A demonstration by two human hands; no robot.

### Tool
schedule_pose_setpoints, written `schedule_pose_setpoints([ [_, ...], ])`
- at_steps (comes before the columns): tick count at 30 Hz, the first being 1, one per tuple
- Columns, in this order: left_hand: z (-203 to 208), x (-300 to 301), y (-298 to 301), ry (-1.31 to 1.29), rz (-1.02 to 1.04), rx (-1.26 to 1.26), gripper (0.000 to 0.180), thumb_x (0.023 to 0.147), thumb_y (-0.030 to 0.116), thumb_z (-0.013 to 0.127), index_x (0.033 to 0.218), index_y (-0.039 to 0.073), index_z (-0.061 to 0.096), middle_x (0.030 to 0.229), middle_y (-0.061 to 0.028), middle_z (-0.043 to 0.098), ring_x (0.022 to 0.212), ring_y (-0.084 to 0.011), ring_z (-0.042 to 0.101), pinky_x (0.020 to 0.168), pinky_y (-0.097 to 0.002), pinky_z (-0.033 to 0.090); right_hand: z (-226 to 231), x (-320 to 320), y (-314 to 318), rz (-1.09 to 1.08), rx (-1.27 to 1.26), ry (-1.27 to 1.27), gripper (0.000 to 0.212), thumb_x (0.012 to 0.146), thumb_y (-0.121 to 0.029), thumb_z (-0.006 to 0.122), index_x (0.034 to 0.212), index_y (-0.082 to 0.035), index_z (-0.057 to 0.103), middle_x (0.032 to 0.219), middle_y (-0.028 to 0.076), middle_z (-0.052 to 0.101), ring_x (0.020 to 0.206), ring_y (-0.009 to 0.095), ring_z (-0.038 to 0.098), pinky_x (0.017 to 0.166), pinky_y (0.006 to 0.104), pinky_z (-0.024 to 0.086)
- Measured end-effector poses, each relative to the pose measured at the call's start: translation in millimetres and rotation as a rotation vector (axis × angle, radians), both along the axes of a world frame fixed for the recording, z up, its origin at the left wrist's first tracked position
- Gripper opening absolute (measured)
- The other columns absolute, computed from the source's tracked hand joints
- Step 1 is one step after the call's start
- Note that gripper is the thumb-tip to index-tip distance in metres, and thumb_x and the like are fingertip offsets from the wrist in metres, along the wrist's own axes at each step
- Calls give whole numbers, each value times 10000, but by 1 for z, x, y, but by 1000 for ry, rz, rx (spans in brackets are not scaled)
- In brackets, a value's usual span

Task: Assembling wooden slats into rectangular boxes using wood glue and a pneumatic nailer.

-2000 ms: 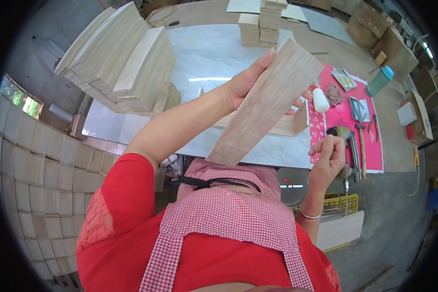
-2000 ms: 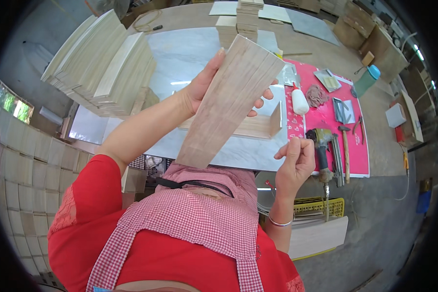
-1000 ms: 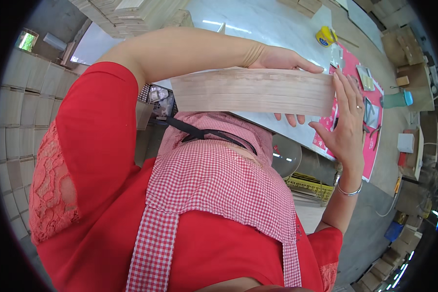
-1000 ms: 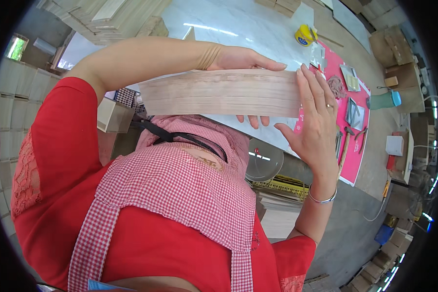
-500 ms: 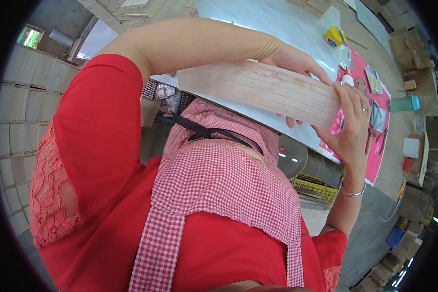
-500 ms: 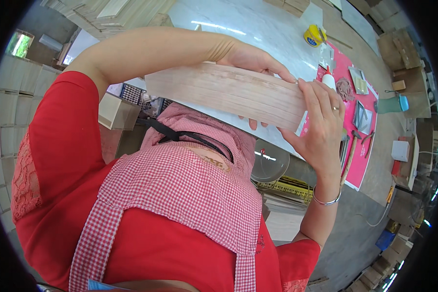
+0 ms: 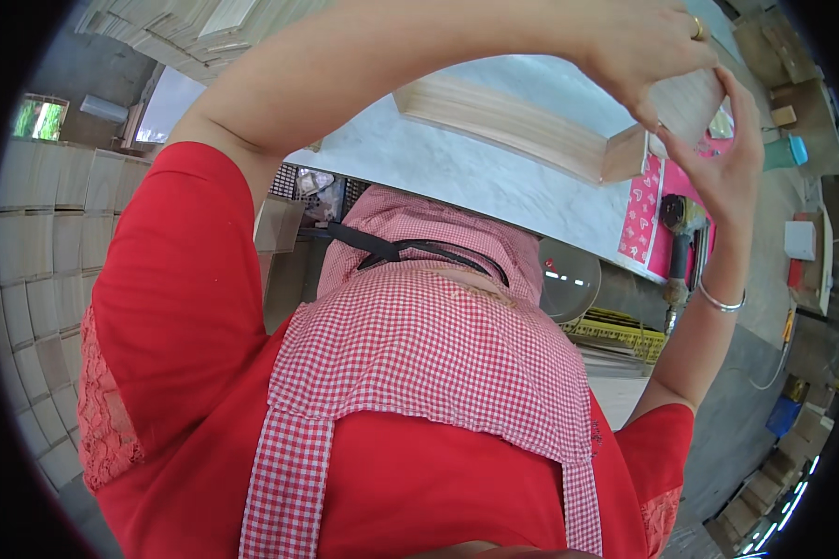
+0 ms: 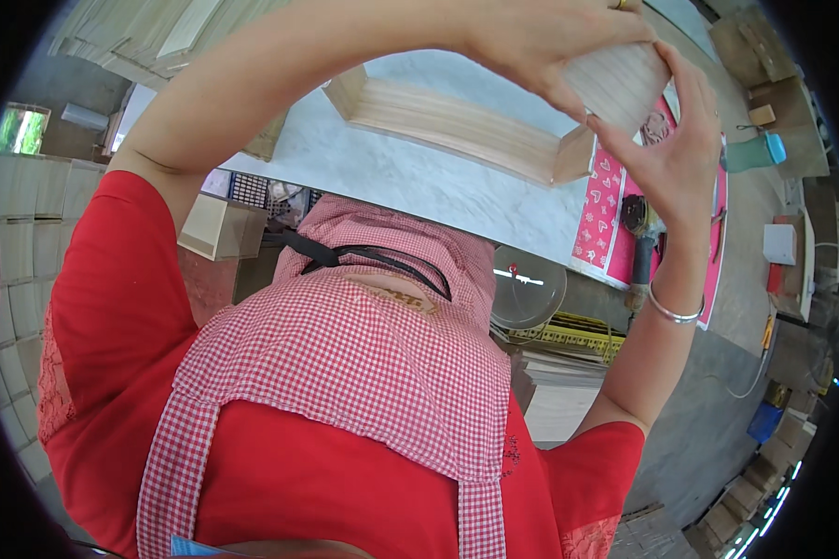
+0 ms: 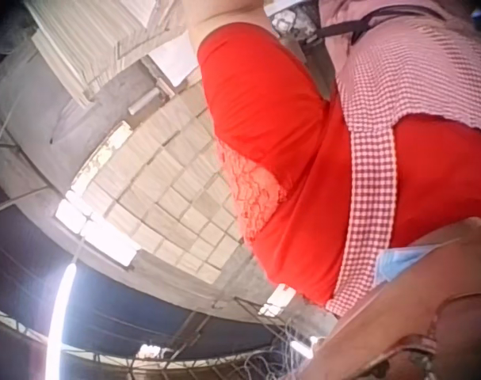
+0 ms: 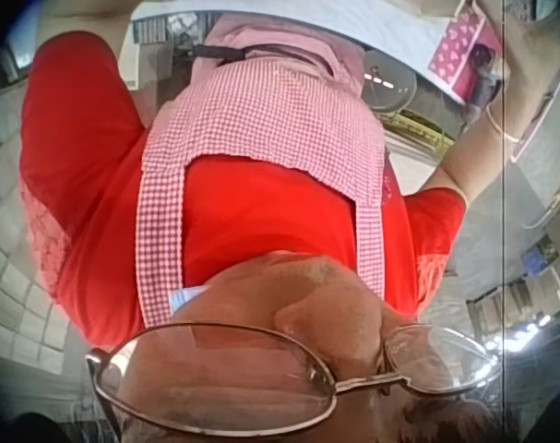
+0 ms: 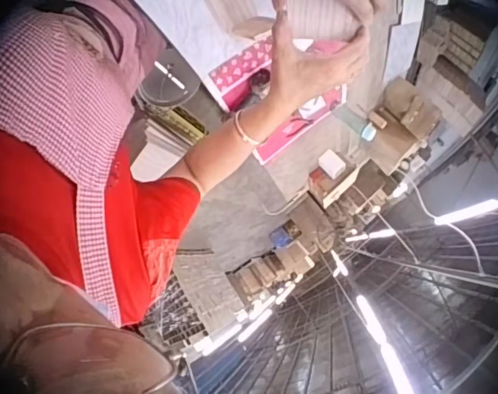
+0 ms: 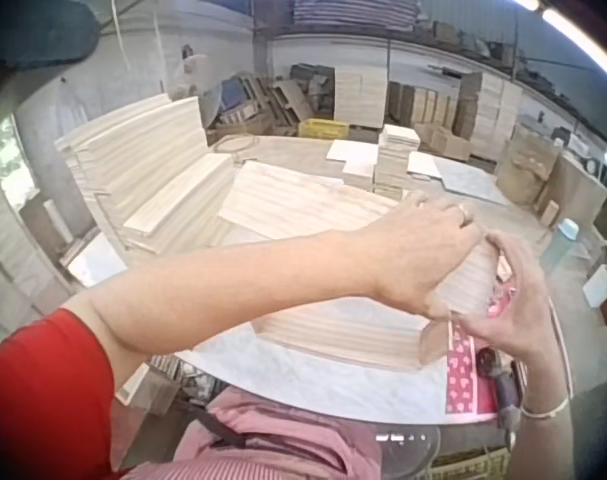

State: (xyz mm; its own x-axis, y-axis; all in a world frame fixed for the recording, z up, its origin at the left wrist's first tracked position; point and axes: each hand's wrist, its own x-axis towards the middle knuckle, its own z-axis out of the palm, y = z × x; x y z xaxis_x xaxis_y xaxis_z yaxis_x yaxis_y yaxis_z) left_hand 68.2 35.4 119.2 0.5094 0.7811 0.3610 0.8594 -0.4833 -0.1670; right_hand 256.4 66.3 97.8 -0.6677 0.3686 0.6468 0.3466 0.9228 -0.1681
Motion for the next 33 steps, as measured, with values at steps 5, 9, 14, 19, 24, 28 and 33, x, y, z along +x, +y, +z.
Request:
schedule_pose_setpoints([
  [5, 11, -26, -7, 34, 42, -124, 755, 607, 420, 863, 1128, -52, 586, 1133, -243, 602, 1086, -398, 584, 920, -478, 497, -7, 2, 10, -47, -69, -28, 878, 673, -274, 894, 1415, -33, 490, 1304, 156, 608, 1198, 316, 589, 1027, 392, 459],
  [9, 63, 13, -41, 38, 320, -337, 812, 597, 401, 841, 1197, -71, 565, 1160, -261, 589, 1108, -407, 579, 934, -450, 503, -15, 8, 15, -41, -166, -23, 958, 689, -309, 896, 1480, -40, 426, 1382, 164, 573, 1246, 287, 565, 1048, 395, 446],
  [14, 17, -60, -20, -238, -21, -267, 881, 592, 373, 780, 1323, -42, 516, 1174, -286, 570, 1101, -415, 572, 973, -445, 476, -63, 54, 40, -20, -570, 52, 1019, 688, -261, 885, 1543, -95, 357, 1506, 158, 472, 1292, 280, 537, 1061, 408, 430],
  [19, -5, -54, -26, -245, 138, -245, 876, 601, 393, 802, 1331, -5, 528, 1192, -284, 561, 1105, -428, 564, 977, -467, 462, -127, 64, 27, -9, -798, -128, 1087, 659, -265, 899, 1563, -99, 318, 1495, 147, 485, 1262, 267, 554, 1028, 396, 437],
  [24, -21, -49, -30, -227, 137, -60, 879, 609, 461, 842, 1306, 10, 554, 1191, -281, 566, 1128, -417, 562, 976, -510, 448, -146, 47, 23, -6, -966, -86, 1079, 660, -233, 903, 1555, -76, 321, 1470, 136, 503, 1238, 246, 561, 1026, 386, 439],
  [28, -12, -37, -41, -220, 272, -258, 864, 611, 498, 857, 1259, 0, 579, 1189, -282, 574, 1148, -407, 562, 989, -544, 435, -158, 38, 23, 14, -1030, 10, 1069, 656, -198, 904, 1546, -66, 327, 1446, 126, 519, 1203, 235, 573, 1009, 373, 451],
  [33, -49, -38, -57, -326, 210, -208, 813, 593, 440, 855, 1224, -6, 601, 1176, -223, 586, 1115, -373, 580, 953, -470, 470, -163, 21, -2, 78, -1042, 148, 1028, 664, -154, 888, 1529, -60, 341, 1415, 121, 531, 1126, 217, 589, 933, 352, 492],
])
